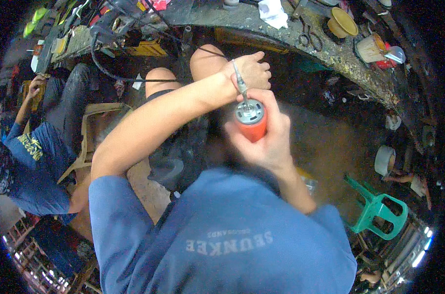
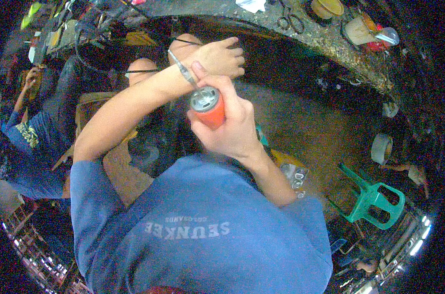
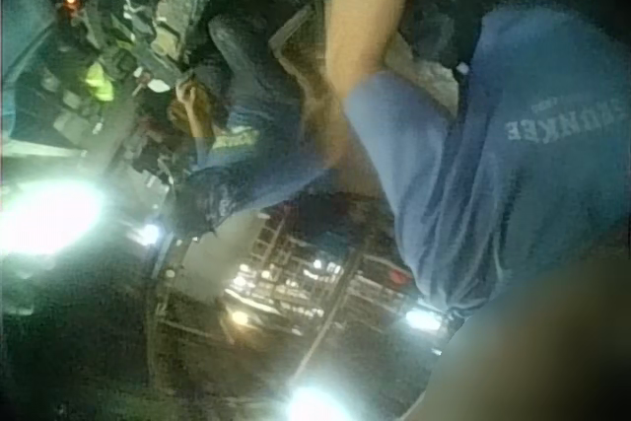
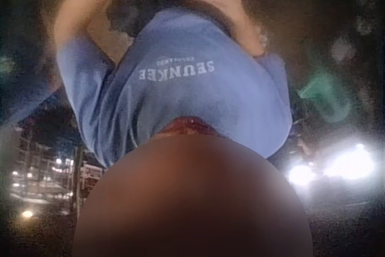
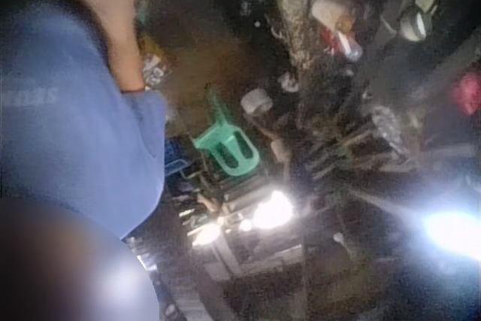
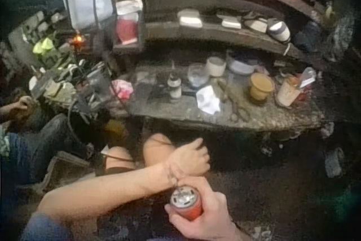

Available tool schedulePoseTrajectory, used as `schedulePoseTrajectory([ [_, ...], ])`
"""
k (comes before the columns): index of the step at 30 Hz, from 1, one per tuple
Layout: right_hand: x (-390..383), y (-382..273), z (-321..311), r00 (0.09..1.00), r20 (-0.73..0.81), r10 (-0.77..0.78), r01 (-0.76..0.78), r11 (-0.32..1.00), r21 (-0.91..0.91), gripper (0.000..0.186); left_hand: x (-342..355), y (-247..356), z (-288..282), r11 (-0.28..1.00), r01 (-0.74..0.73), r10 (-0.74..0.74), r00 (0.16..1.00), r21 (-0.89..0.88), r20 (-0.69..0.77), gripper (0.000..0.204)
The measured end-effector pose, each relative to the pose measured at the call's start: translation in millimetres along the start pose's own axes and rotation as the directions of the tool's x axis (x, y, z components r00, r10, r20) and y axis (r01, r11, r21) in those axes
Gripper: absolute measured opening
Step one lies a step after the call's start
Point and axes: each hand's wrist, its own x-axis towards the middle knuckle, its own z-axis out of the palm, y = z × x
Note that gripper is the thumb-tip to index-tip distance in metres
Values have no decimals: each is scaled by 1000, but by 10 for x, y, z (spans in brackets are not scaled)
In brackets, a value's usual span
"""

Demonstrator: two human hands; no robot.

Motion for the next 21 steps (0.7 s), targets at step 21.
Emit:
schedulePoseTrajectory([
  [21,-200,112,30,990,-44,-136,127,979,-161,52,-129,-43,-172,989,-86,78,994,-117,-75,22],
])
